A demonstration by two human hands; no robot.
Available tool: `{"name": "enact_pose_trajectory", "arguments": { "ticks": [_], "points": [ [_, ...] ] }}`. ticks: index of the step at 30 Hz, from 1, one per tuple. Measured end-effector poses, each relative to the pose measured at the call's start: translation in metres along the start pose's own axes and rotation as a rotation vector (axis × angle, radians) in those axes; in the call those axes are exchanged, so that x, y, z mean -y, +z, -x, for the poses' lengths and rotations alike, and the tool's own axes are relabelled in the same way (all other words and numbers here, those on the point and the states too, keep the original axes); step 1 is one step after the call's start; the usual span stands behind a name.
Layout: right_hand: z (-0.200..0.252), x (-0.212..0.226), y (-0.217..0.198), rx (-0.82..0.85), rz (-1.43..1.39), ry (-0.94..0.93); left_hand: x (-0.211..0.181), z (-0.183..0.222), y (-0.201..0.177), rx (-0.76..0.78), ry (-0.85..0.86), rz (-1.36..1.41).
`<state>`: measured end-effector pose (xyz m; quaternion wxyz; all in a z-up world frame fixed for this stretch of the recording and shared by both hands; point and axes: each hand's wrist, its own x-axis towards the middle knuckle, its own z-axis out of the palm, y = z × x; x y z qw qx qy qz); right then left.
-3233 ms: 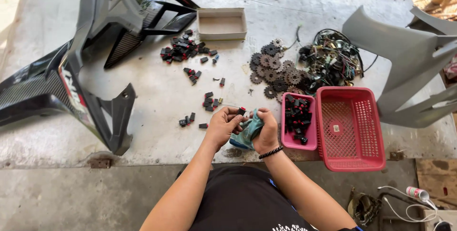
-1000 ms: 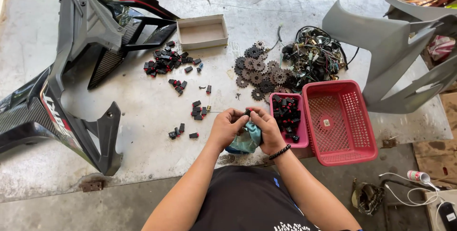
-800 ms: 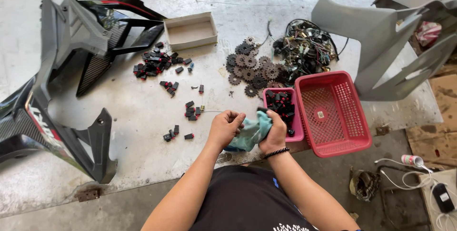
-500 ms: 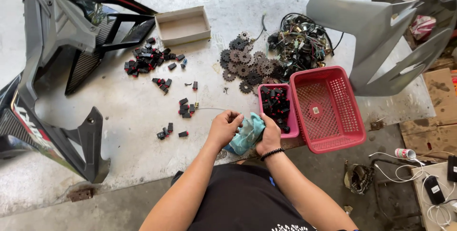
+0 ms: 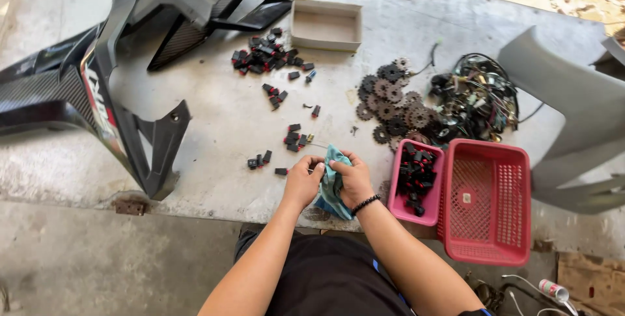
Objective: Cleaning and inspecting small motorcycle electrical connectors using a cleaning cloth.
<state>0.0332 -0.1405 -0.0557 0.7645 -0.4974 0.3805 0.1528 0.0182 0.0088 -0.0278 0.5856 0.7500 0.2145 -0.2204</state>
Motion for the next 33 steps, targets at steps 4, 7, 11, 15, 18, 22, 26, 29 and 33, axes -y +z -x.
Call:
{"name": "enact_pose_trajectory", "arguments": {
  "ticks": [4, 7, 11, 15, 18, 22, 26, 29, 33],
  "points": [
    [-0.072, -0.045, 0.004, -0.028, 0.167, 0.027, 0.002, -0.018, -0.024, -0.067, -0.111, -0.118],
    [-0.083, -0.046, 0.028, -0.042, 0.390, 0.053, 0.018, -0.047, -0.030, -0.112, -0.047, -0.278],
    [-0.080, -0.038, 0.061, -0.062, 0.657, 0.051, 0.040, -0.094, -0.027, -0.081, 0.161, -0.690],
    [-0.092, -0.044, 0.061, 0.063, 0.831, -0.044, 0.058, -0.126, -0.017, -0.075, 0.291, -1.010],
    [-0.102, -0.041, 0.056, 0.064, 0.892, -0.090, 0.060, -0.136, -0.008, 0.051, 0.293, -1.090],
    [-0.091, -0.042, 0.053, 0.093, 1.071, -0.240, 0.088, -0.152, 0.006, 0.046, 0.303, -1.248],
    [-0.076, -0.036, 0.063, 0.161, 1.266, -0.229, 0.119, -0.162, 0.012, -0.042, 0.436, -1.204],
    [-0.076, -0.033, 0.066, 0.215, 1.284, -0.257, 0.136, -0.175, 0.012, -0.124, 0.566, -1.155],
    [-0.077, -0.030, 0.064, 0.267, 1.284, -0.240, 0.139, -0.187, 0.010, -0.160, 0.705, -1.136]
  ]
}}
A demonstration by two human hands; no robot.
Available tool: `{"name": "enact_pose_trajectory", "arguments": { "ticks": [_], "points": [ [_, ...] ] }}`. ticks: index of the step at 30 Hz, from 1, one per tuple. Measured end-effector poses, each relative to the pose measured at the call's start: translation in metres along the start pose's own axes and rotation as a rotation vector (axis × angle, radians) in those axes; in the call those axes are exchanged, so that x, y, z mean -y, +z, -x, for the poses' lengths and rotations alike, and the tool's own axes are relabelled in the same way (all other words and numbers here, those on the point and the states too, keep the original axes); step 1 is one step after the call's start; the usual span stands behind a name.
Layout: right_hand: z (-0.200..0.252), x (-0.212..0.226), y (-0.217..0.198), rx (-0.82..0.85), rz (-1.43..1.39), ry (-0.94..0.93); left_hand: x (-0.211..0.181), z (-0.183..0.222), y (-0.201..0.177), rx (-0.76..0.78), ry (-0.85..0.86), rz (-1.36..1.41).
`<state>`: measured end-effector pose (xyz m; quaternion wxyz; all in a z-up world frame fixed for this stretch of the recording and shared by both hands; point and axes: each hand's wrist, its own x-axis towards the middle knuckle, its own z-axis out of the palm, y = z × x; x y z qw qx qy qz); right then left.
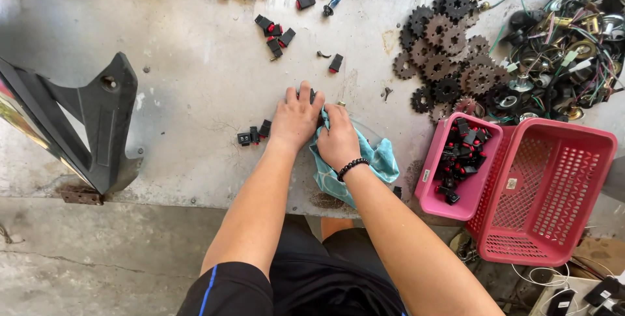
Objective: Cleaning and inspecting small motorcycle electrical connectors using a cleaning cloth.
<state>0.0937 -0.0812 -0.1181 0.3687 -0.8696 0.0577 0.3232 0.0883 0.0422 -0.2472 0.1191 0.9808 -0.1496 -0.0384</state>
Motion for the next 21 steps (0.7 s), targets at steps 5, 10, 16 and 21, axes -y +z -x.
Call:
{"name": "enact_pose_trajectory", "arguments": {
  "ticks": [5, 10, 16, 21],
  "points": [
    [0.001, -0.004, 0.004, -0.026, -0.040, 0.036, -0.003, -0.001, 0.029, -0.062, 0.060, 0.047],
    [-0.002, -0.013, 0.008, -0.060, -0.118, 0.067, 0.006, -0.012, 0.019, -0.228, 0.182, -0.044],
    [-0.006, -0.014, 0.011, -0.222, -0.530, 0.149, 0.015, -0.021, -0.041, 0.182, -0.367, 0.629],
    [0.013, 0.015, -0.015, -0.253, -0.809, 0.122, 0.005, -0.016, -0.065, -0.214, -0.881, 1.498]
  ]
}}
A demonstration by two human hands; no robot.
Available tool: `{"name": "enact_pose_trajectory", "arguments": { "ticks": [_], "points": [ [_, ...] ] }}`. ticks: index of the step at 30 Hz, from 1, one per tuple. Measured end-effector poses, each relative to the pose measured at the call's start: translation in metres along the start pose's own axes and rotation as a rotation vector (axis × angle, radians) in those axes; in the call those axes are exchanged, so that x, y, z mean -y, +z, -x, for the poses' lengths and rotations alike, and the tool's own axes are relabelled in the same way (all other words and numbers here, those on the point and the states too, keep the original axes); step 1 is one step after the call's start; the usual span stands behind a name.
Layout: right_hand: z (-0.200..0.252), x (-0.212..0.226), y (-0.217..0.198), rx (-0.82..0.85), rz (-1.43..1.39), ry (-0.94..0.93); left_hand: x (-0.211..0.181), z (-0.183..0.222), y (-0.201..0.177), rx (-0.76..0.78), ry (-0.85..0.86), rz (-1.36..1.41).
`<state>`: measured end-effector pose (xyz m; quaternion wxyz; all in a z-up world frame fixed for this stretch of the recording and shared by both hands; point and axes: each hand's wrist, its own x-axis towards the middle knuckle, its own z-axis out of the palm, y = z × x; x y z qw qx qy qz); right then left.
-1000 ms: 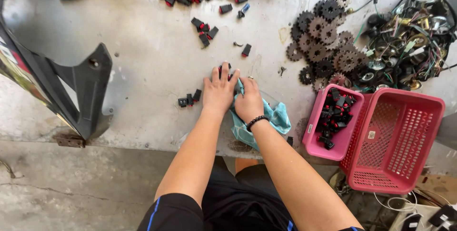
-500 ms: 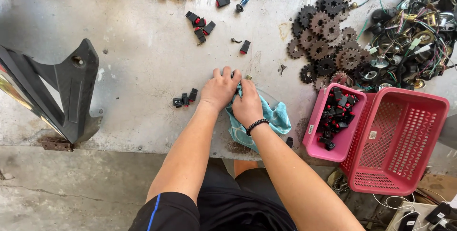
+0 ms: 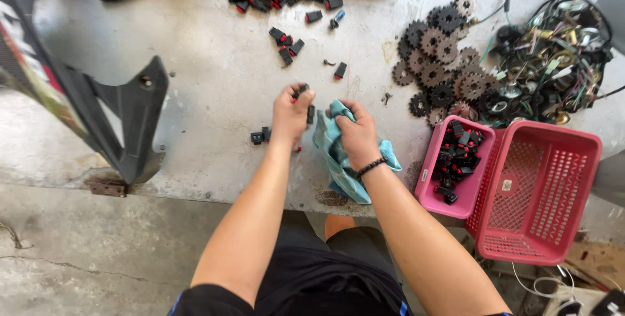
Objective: Cleaning and inspecting small motorcycle electrical connectors using a cleaning cloth.
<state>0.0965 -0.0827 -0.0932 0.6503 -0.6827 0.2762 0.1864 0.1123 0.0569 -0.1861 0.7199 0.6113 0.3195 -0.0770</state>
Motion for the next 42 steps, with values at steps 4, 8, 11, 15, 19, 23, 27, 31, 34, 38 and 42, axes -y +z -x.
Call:
{"name": "enact_pose_trajectory", "arguments": {
  "ticks": [4, 8, 11, 15, 19, 23, 27, 31, 34, 38, 42],
  "points": [
    [0.049, 0.049, -0.018, 0.017, -0.043, -0.023, -0.073, 0.096, 0.012, 0.128, -0.176, 0.332],
    [0.096, 0.079, -0.050, 0.158, 0.050, -0.161, -0.093, 0.156, 0.008, 0.371, -0.318, 0.388],
    [0.103, 0.073, -0.081, 0.293, 0.164, -0.317, -0.088, 0.172, 0.010, 0.477, -0.379, 0.393],
    [0.104, 0.063, -0.101, 0.289, 0.248, -0.462, -0.097, 0.185, 0.014, 0.504, -0.458, 0.437],
    [0.113, 0.066, -0.101, 0.126, 0.140, -0.345, -0.124, 0.199, 0.020, 0.467, -0.470, 0.488],
    [0.113, 0.059, -0.101, 0.118, 0.026, -0.279, -0.102, 0.193, 0.020, 0.444, -0.451, 0.511],
    [0.129, 0.065, -0.091, 0.088, -0.041, -0.193, -0.104, 0.206, 0.027, 0.382, -0.454, 0.552],
    [0.130, 0.057, -0.084, 0.104, -0.102, -0.144, -0.095, 0.210, 0.033, 0.323, -0.336, 0.482],
    [0.127, 0.055, -0.082, 0.081, -0.136, -0.126, -0.094, 0.210, 0.034, 0.278, -0.236, 0.343],
    [0.126, 0.046, -0.083, 0.047, -0.270, -0.110, -0.094, 0.212, 0.030, 0.269, -0.157, 0.269],
    [0.110, 0.036, -0.094, -0.052, -0.387, -0.139, -0.090, 0.217, 0.029, 0.352, -0.144, 0.204]
  ]
}}
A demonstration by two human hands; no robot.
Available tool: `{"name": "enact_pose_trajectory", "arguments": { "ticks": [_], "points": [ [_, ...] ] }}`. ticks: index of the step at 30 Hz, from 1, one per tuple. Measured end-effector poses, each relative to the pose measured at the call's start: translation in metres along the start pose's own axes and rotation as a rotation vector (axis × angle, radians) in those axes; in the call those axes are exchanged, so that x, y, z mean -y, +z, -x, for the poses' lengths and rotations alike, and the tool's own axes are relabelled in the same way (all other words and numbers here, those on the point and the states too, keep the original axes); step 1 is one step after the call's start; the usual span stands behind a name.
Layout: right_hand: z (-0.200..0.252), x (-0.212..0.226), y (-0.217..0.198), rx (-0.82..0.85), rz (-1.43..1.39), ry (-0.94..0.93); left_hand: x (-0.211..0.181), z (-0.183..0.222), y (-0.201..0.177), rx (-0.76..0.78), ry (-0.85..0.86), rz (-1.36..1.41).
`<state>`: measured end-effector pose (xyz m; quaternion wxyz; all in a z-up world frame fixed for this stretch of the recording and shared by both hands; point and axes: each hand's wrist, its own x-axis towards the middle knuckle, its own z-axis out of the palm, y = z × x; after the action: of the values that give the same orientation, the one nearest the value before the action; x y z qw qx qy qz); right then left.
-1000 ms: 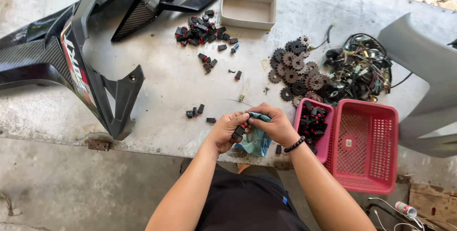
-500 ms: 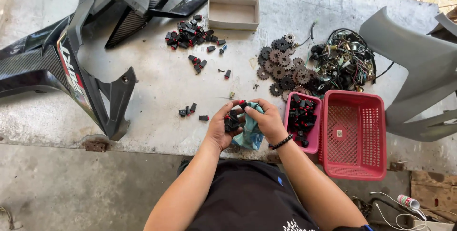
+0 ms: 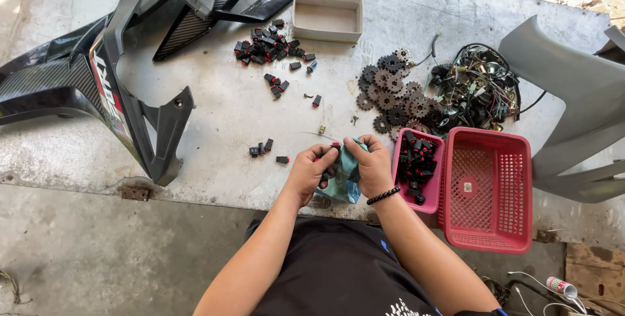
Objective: Cleaning and inspecting small motorcycle electrical connectors using a cleaning cloth.
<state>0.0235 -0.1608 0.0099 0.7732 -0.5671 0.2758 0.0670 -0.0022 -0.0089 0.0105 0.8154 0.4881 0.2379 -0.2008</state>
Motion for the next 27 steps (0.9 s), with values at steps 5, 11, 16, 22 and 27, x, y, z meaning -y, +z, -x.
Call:
{"name": "enact_pose_trajectory", "arguments": {
  "ticks": [5, 11, 16, 22, 27],
  "points": [
    [0.013, 0.019, 0.008, 0.118, 0.108, -0.040, 0.003, -0.003, -0.002, 0.055, -0.030, -0.032],
    [0.038, 0.049, 0.013, 0.407, 0.292, -0.182, -0.020, 0.005, 0.002, 0.110, -0.087, -0.042],
    [0.023, 0.027, -0.010, 0.363, 0.248, -0.253, 0.000, 0.000, 0.000, 0.158, -0.154, -0.042],
    [0.028, 0.029, -0.012, 0.360, 0.319, -0.225, -0.006, 0.005, 0.005, 0.185, -0.174, -0.063],
    [0.040, 0.043, 0.003, 0.260, 0.237, -0.088, -0.009, 0.004, 0.008, 0.187, -0.176, -0.082]
  ]
}}
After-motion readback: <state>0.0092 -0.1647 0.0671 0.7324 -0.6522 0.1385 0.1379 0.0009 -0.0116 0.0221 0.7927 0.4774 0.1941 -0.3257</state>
